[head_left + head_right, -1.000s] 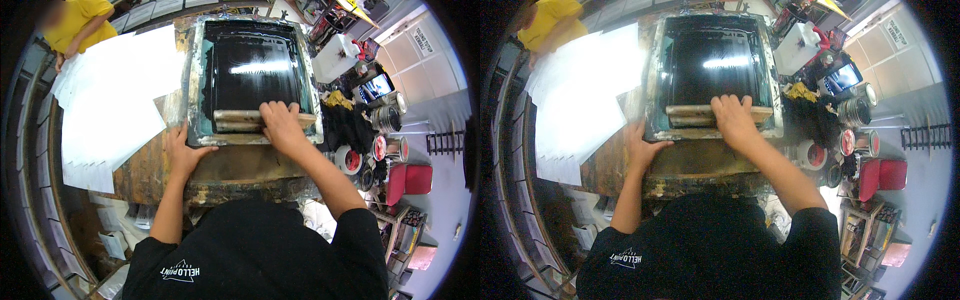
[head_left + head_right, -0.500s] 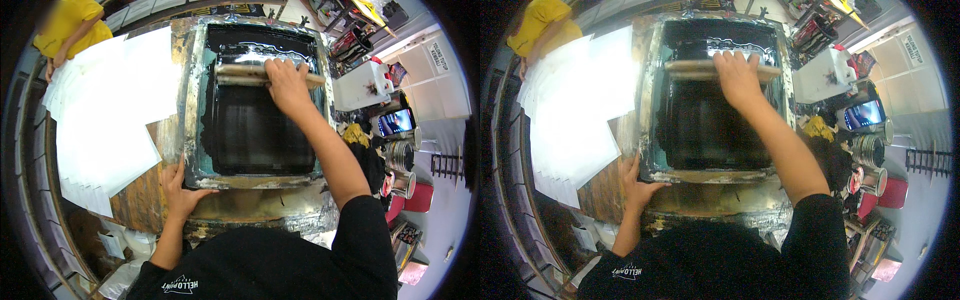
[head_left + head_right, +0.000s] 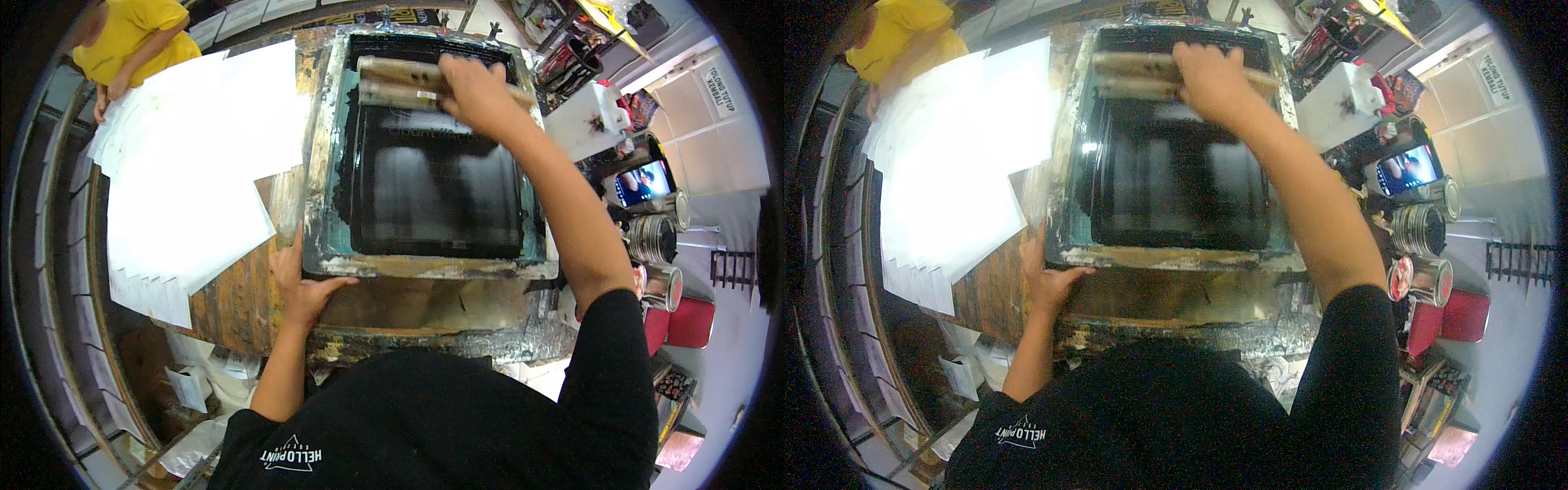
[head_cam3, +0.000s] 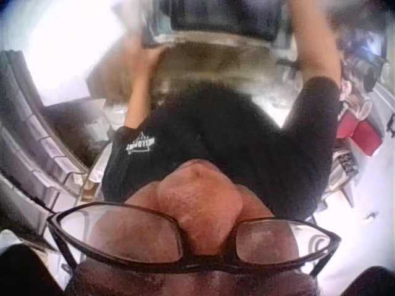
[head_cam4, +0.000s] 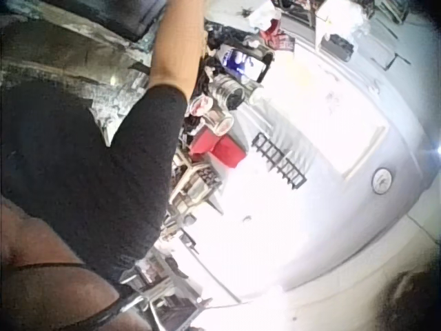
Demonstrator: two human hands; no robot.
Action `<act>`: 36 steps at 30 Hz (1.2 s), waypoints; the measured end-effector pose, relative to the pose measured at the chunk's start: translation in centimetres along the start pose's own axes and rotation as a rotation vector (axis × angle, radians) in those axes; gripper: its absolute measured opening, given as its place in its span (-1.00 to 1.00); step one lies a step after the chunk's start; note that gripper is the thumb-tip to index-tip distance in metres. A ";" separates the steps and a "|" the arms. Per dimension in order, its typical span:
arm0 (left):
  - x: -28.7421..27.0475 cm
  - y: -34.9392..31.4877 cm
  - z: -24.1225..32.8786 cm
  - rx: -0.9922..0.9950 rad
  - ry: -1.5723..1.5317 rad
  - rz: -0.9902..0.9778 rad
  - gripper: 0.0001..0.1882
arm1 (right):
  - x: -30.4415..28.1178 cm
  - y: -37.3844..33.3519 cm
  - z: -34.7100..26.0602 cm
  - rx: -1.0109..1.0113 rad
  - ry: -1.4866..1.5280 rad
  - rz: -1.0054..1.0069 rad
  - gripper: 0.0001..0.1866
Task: The person performs screen printing on sheets of paper. They place a sheet on the printing surface, lower the screen, use a squeegee to spread ink, lift the screen, and set the printed paper aside. They also use a spray bottle to clean the screen between prints.
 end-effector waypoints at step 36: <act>17.1 34.2 -5.5 0.340 -0.038 -0.096 -0.67 | -27.7 -7.6 -1.9 0.194 0.034 0.529 -0.35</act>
Point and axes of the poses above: each hand's wrist, its own y-axis towards the middle knuckle, its own x-axis out of the palm, z = x × y, the point moved 7 cm from there along y, towards the middle knuckle, and after that the axes turned 8 degrees about -y, right-handed, at the moved point
